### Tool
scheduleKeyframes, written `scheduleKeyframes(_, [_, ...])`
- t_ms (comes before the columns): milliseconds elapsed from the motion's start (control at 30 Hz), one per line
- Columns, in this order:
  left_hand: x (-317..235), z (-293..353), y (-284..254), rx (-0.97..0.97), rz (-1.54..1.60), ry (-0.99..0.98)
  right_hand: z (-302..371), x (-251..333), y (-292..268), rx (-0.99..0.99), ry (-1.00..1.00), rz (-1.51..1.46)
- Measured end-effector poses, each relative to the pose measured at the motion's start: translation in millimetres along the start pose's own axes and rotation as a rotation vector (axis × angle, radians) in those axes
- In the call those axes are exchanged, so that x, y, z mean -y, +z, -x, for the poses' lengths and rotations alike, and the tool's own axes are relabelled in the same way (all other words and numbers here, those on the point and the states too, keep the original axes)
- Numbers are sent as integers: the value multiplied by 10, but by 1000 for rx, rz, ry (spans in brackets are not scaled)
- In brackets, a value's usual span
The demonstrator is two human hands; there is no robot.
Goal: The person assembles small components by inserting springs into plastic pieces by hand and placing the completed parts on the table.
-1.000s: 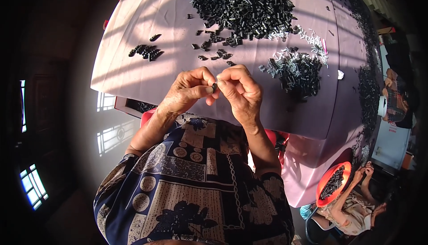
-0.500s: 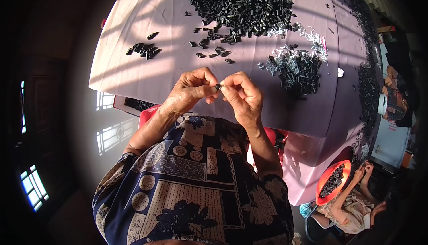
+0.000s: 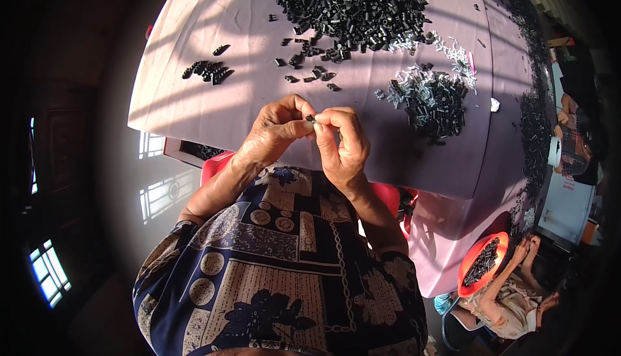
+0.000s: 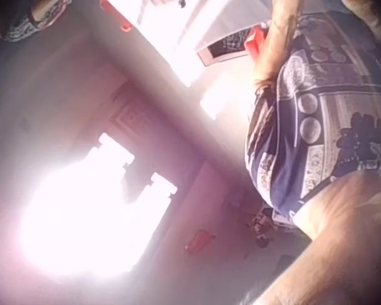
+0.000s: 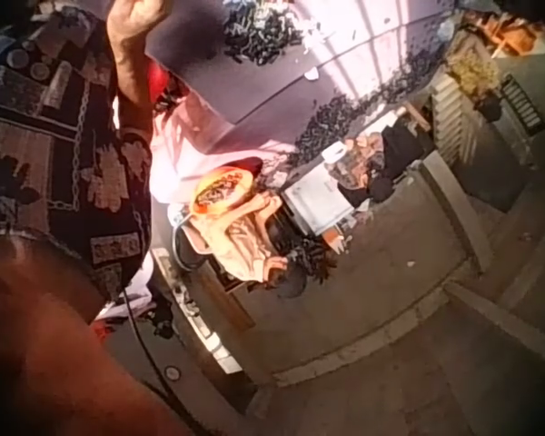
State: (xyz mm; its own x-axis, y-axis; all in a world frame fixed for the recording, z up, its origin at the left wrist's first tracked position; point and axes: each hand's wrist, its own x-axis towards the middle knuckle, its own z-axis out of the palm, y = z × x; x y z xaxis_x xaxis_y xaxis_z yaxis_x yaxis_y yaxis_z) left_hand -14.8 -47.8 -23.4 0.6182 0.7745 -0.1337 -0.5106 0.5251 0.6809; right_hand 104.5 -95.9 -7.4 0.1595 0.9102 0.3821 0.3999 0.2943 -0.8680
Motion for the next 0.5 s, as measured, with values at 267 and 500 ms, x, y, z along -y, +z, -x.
scheduleKeyframes(267, [-27, 58, 97, -63, -8, 44, -30, 31, 2, -11, 112, -285])
scheduleKeyframes(500, [-62, -6, 65, -16, -275, 87, -224, 20, -134, 74, 115, -225])
